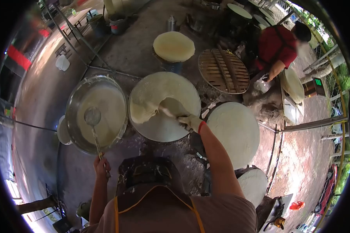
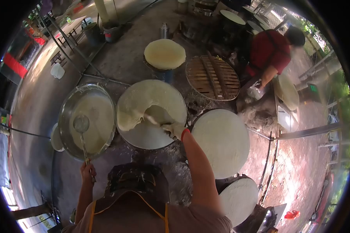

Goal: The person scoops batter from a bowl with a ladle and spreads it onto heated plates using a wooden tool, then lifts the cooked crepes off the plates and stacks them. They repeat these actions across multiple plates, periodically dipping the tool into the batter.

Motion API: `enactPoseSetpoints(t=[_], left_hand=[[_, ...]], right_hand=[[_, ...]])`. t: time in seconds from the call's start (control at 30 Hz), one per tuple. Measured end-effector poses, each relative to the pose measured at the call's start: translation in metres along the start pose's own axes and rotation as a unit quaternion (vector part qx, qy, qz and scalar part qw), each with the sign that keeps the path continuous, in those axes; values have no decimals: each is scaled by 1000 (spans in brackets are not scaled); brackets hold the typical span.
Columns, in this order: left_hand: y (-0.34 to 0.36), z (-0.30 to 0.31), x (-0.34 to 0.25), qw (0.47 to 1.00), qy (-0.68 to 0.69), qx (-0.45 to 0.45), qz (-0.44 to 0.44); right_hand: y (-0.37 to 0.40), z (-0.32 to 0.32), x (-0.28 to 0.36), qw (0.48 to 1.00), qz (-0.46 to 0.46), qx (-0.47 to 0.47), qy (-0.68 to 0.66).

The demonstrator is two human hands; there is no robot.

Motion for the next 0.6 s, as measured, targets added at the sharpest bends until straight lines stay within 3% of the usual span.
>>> enactPoseSetpoints(t=[0.1,0.23,0.27,0.37,0.4,0.5,0.6], left_hand=[[3,4,0,1000,-13,15,-7],[-1,18,-2,998,-15,55,-1],[-5,22,-2,998,-11,64,0],[-18,36,-11,995,-3,102,-3],[-23,44,-15,993,-1,117,-4],[-39,77,-24,990,1,140,19],[-61,117,-28,982,-7,183,42]], right_hand=[[39,-2,-2,995,33,83,-34],[51,-2,-16,967,29,-192,-162],[25,-7,-43,977,85,-150,-125],[47,-53,-61,991,76,0,-114],[72,-70,-57,995,38,-27,-85],[83,-120,-106,955,137,-83,-250],[62,-220,-130,847,152,-190,-473]])
Point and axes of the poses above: each hand's wrist, its own y-axis away from the middle knuckle, its own z-axis out of the back of the hand, x = y × z, the point moved 4 cm from there along -y, towards the middle knuckle, and after that the axes turned 5 degrees about x, right-handed, at the moved point
